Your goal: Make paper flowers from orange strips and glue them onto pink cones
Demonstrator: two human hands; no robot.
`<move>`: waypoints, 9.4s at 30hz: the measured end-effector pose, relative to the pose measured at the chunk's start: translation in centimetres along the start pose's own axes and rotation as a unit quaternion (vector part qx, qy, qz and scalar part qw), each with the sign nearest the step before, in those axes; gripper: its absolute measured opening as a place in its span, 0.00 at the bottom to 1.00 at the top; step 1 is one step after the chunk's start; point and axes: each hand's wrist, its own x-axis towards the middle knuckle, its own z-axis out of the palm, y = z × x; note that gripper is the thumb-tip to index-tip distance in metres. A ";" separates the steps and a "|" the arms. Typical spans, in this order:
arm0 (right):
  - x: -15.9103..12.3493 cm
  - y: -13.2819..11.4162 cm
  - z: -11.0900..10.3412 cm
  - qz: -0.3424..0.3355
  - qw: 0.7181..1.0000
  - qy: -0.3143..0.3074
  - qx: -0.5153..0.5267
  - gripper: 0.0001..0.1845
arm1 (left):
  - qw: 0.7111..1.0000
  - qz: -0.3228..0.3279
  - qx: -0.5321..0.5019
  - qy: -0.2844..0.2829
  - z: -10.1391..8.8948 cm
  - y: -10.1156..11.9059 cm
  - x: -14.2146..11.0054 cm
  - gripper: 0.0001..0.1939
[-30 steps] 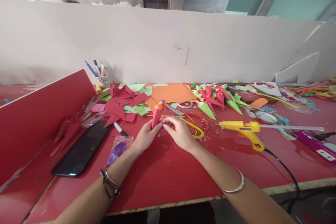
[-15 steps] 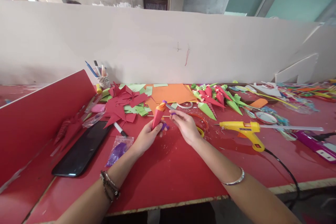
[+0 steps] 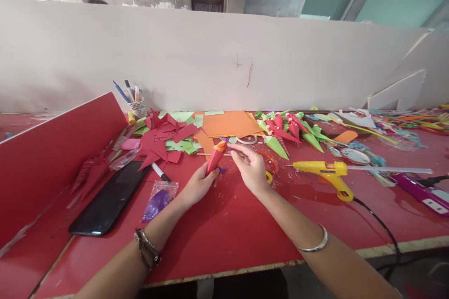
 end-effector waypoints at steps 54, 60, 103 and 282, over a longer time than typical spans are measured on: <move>-0.1 0.1 0.3 0.018 0.995 -0.063 0.071 0.07 | 0.993 0.080 0.027 -0.087 -0.3 0.4 -0.7 0.10; -0.2 -0.3 0.6 0.025 0.994 -0.057 0.085 0.06 | 0.991 0.084 0.042 -0.093 -0.2 0.2 -0.7 0.10; -1.1 -0.3 1.0 -0.063 0.982 -0.132 -0.119 0.05 | 0.990 0.057 -0.129 0.004 -0.5 0.4 -0.1 0.10; -0.5 -0.2 0.0 0.044 0.988 -0.137 0.052 0.27 | 0.912 0.133 0.388 -0.008 -0.9 0.2 -0.7 0.14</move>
